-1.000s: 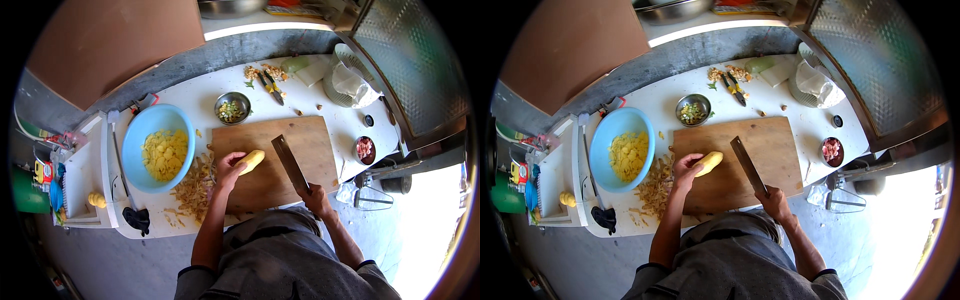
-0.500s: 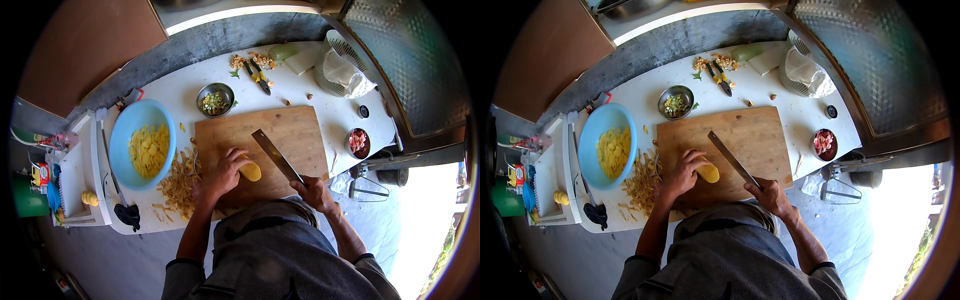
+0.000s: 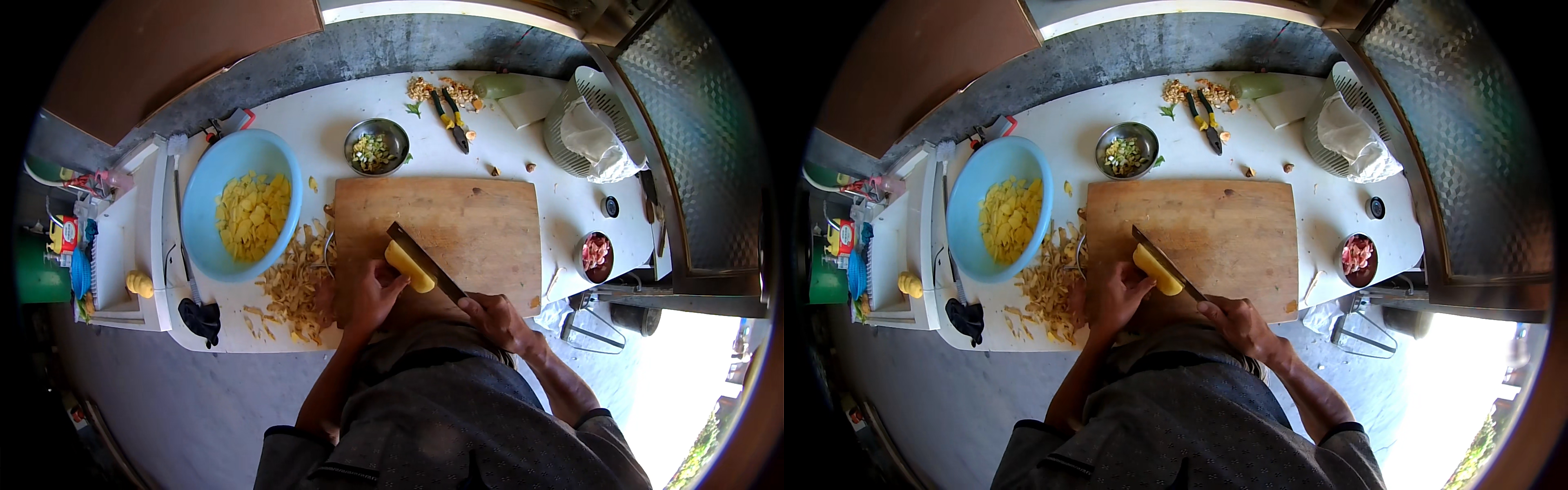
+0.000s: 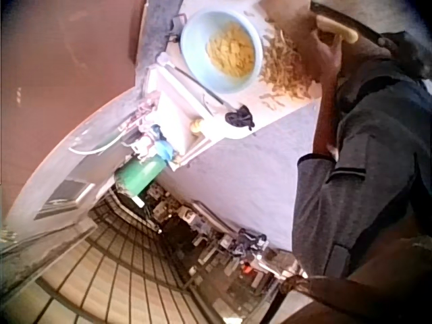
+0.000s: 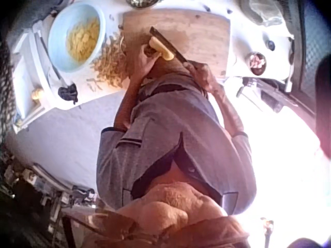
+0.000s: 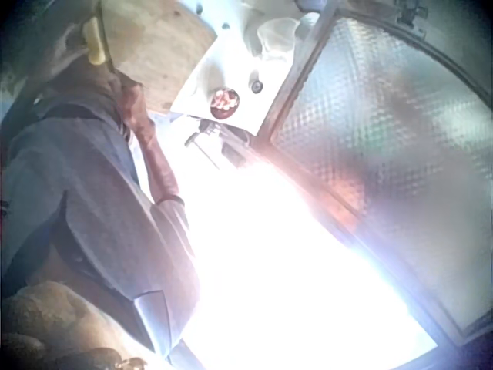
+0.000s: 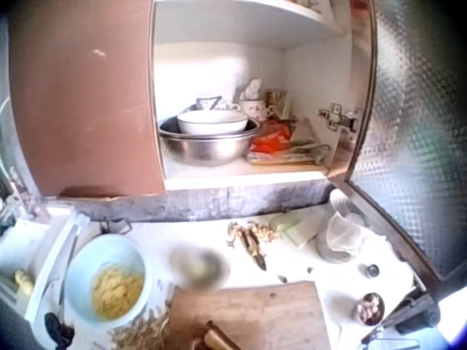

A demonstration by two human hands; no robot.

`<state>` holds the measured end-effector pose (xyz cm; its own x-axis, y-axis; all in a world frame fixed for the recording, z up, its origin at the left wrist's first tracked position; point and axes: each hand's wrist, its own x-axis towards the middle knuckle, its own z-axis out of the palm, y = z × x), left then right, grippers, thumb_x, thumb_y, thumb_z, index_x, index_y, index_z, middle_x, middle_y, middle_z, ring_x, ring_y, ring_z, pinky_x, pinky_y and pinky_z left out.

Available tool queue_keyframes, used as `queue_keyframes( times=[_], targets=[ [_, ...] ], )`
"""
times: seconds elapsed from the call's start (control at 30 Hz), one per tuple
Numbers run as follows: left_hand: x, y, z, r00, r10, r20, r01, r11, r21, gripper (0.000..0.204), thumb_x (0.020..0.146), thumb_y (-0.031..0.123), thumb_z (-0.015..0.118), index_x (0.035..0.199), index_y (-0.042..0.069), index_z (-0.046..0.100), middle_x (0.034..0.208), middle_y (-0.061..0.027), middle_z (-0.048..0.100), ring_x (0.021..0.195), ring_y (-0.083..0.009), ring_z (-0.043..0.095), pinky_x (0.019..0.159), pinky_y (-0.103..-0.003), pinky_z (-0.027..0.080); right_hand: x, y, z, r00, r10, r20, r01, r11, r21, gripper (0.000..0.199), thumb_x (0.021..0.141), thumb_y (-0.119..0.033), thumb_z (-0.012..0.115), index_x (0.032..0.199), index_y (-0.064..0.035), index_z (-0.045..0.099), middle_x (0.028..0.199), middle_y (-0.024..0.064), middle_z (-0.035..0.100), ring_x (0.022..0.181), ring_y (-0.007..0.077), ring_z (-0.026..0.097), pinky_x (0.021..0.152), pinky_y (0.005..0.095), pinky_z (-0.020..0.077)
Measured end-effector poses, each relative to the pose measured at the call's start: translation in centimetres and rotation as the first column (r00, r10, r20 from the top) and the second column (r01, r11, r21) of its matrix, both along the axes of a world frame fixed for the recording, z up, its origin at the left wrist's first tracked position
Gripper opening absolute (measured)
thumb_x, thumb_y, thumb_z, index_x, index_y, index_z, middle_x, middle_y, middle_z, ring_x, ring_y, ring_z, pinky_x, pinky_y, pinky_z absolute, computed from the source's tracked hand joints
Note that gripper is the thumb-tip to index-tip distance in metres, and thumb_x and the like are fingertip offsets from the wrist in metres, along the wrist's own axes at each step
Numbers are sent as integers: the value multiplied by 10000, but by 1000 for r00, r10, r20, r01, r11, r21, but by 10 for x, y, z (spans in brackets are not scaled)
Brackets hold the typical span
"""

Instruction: The person slices peeled potatoes into thin wedges on a wooden cutting board using a large knife. The person repeatedly transfers the sliced pieces into a blue bowl. The person also handles whole potatoes from the sink area to continue the task.

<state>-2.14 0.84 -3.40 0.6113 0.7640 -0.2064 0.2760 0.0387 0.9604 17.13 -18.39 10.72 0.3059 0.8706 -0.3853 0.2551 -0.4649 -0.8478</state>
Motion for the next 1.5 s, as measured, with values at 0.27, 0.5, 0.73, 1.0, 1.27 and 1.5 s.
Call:
queue_keyframes(
  times=[0.27, 0.5, 0.73, 1.0, 1.27, 1.5],
  targets=[
    [9, 1, -6, 995, -83, 56, 99, 892, -440, 354, 1022, 275, 805, 1021, -31, 626, 831, -131, 749, 610, -198, 737, 525, -314, 587, -4, -7, -13, 1000, -28, 8, 28, 999, -27, 619, 1199, -449, 417, 844, 28, 590, 616, 91, 538, 605, 188, 537, 607, 405, 462],
    [11, 7, -7, 993, -105, 56, 119, 852, -509, 341, 1026, 254, 797, 1017, -35, 618, 828, -153, 754, 616, -222, 745, 524, -332, 605, -12, -15, -28, 911, -45, 409, -88, 949, 302, 380, 1178, -261, 527, 1010, 47, 671, 614, 185, 451, 593, 257, 520, 583, 424, 437],
    [9, 10, -15, 989, -123, 83, 149, 821, -551, 314, 1038, 222, 778, 1070, -51, 625, 854, -163, 758, 655, -236, 758, 566, -342, 632, -5, 0, -21, 951, 189, 246, -168, 980, -102, 410, 1075, -81, 627, 1444, 94, 613, 776, 86, 495, 670, 215, 484, 564, 354, 422],
    [10, 12, -5, 984, -148, 95, 176, 851, -494, 311, 1048, 205, 762, 1128, -69, 638, 881, -157, 763, 682, -235, 765, 609, -346, 644, -14, 13, -76, 87, 26, 996, -535, 844, 25, 499, 1041, -45, 633, 1509, 109, 560, 947, 155, 644, 716, 234, 536, 588, 369, 456],
    [7, 15, 1, 993, -117, -29, 89, 877, -471, 349, 1030, 262, 790, 1099, -63, 682, 865, -126, 765, 663, -201, 761, 589, -320, 626, -27, -5, -127, 471, 169, 866, -441, 895, 64, 517, 1045, -84, 652, 1553, -19, 582, 815, 39, 524, 674, 158, 532, 564, 271, 513],
    [0, 16, 2, 993, -114, -37, 89, 906, -413, 291, 1065, 253, 743, 1123, -29, 698, 869, -110, 757, 656, -196, 744, 594, -310, 620, -35, 20, -58, 713, 238, 659, -273, 961, -51, 427, 1153, -330, 521, 1418, -14, 633, 921, 336, 728, 861, 498, 726, 728, 552, 589]
  ],
)
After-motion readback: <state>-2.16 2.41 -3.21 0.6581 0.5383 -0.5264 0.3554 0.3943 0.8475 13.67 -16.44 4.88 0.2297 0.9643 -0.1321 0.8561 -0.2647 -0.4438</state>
